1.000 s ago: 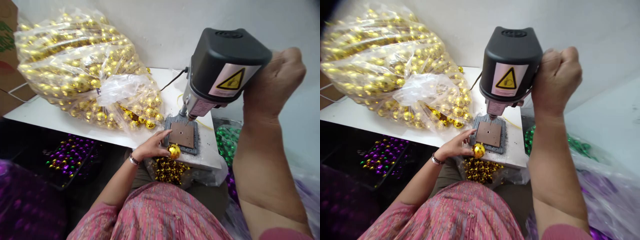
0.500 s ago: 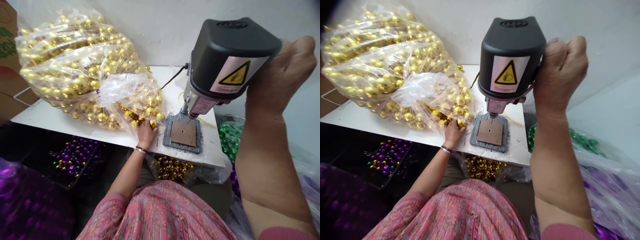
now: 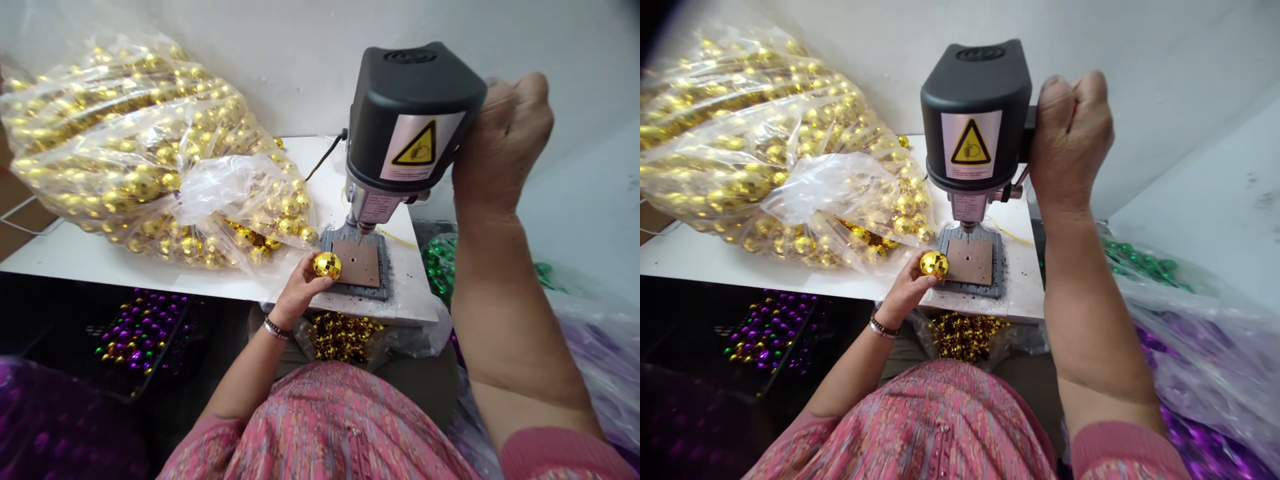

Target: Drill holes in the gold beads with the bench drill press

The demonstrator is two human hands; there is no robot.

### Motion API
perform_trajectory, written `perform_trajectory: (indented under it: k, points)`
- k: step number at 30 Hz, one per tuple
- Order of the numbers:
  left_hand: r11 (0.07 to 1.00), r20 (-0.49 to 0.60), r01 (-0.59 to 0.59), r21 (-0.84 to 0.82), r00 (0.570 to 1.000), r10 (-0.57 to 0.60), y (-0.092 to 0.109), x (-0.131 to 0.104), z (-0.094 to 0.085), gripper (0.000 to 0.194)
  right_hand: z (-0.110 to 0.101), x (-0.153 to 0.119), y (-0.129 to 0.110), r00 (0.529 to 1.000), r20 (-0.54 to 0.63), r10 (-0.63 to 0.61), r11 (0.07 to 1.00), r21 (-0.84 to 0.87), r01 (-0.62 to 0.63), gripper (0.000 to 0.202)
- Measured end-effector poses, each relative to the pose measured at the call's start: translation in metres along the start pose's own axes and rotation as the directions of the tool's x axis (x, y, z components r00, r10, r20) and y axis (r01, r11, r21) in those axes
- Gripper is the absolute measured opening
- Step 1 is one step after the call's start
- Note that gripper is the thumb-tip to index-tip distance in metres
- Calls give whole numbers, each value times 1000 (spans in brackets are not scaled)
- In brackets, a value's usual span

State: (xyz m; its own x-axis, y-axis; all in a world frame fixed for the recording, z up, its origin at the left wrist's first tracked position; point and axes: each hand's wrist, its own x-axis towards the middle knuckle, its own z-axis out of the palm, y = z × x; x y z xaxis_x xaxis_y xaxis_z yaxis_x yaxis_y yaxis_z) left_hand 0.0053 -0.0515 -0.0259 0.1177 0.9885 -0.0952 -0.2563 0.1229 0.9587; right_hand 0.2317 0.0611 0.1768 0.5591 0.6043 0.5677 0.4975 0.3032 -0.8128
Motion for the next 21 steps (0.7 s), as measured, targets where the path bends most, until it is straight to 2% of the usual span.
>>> perform_trajectory:
  k: [3, 7, 13, 15, 17, 21]
  points:
    - [989, -1, 92, -116, 996, -93, 2, -2, 7, 73, 0, 0, -1, 1000, 7, 26, 1000, -10, -25, 41]
    - [941, -2, 217, -260, 974, -226, 1, -6, 6, 56, 2, 1, -2, 998, 7, 62, 998, 12, -62, 41]
    - [922, -55, 234, -307, 963, -263, -2, -5, 5, 50, 2, -1, -2, 997, 17, 69, 997, 19, -70, 41]
    - [955, -77, 203, -218, 971, -224, 1, 2, 8, 52, 0, -2, -5, 996, 34, 82, 996, 32, -83, 42]
    - [986, -100, 160, -45, 981, -163, 5, 13, 13, 58, -1, -3, -9, 994, 61, 96, 995, 17, -98, 43]
    - [951, -105, 102, 291, 992, -75, 10, 38, 25, 55, -4, -6, -16, 988, 100, 119, 992, -61, -113, 43]
